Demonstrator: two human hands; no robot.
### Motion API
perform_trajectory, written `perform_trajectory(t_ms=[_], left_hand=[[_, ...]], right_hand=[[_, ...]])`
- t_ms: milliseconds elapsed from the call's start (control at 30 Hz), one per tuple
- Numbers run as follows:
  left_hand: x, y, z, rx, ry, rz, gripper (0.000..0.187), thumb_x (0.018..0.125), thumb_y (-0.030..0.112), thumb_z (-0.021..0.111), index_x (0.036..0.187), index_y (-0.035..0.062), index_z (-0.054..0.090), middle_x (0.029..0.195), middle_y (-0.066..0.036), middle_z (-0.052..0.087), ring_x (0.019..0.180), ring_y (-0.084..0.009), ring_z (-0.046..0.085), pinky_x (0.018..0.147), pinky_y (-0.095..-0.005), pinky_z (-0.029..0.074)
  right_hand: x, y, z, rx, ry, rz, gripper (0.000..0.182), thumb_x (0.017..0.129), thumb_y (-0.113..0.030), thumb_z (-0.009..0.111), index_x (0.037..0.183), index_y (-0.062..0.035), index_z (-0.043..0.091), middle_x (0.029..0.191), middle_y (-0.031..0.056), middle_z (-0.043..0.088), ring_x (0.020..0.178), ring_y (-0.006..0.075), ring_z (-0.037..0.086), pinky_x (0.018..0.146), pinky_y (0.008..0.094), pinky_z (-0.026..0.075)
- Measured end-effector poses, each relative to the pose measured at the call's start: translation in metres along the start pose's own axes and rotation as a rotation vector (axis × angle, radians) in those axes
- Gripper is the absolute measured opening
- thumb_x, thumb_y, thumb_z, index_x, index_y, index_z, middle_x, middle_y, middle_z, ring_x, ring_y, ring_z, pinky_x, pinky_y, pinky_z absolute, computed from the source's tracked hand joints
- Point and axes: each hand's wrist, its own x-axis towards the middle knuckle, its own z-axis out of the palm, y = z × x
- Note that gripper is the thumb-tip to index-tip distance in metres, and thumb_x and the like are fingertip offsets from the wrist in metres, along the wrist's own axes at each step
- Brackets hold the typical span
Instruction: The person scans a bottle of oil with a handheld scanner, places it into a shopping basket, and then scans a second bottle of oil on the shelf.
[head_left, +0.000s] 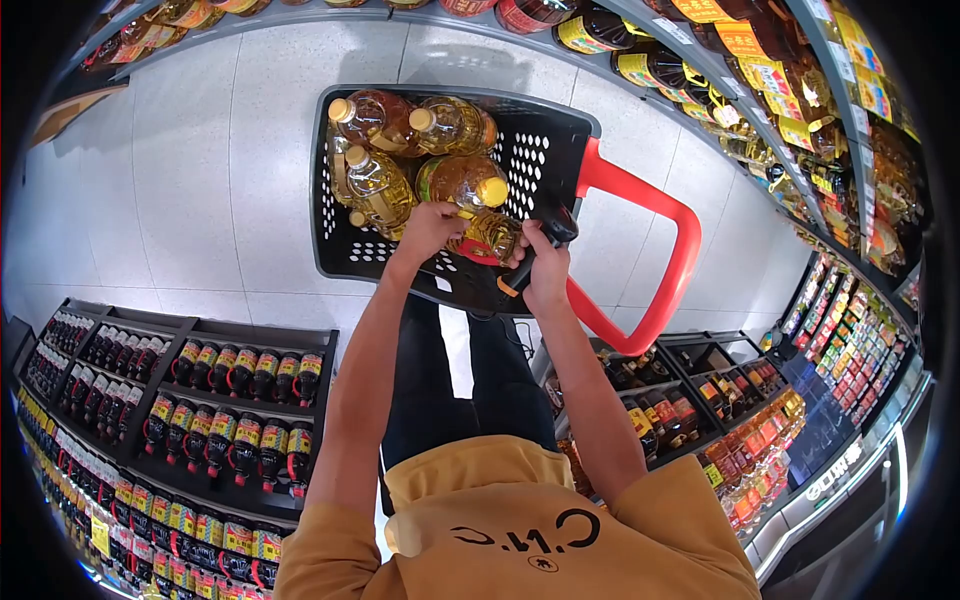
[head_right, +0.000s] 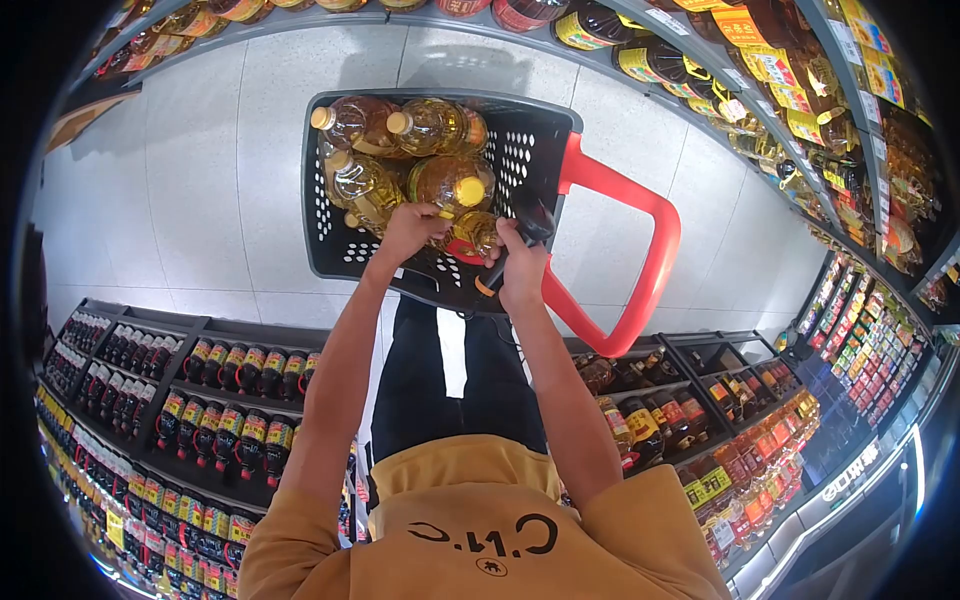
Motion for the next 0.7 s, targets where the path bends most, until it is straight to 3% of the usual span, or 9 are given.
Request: perform_trajectory(t_ms=[533,700], left_hand=[[-0.003,-0.001,-0.003,0.101,0.030,0.032,0.017,0.087,0.008,0.071,0.095,-0.0070,0.071,0.079,-0.010,0.072,0.071,-0.0123,0.070,0.066,-0.0254,0.055],[-0.010,-0.003,0.000,0.058,0.101,0.072,0.026,0.086,0.006,0.069,0.110,-0.0063,0.069,0.081,-0.012,0.073,0.074,-0.0134,0.071,0.067,-0.0252,0.055]], right_hand=[[-0.003,-0.001,-0.002,0.018,-0.012,0.021,0.015,0.090,-0.013,0.070,0.095,-0.0078,0.056,0.074,0.0009,0.052,0.057,0.0116,0.052,0.049,0.0278,0.045],[-0.006,-0.002,-0.003,0.016,-0.022,0.002,0.013,0.091,-0.012,0.068,0.096,-0.0077,0.056,0.074,0.0009,0.052,0.058,0.0114,0.052,0.049,0.0276,0.045]])
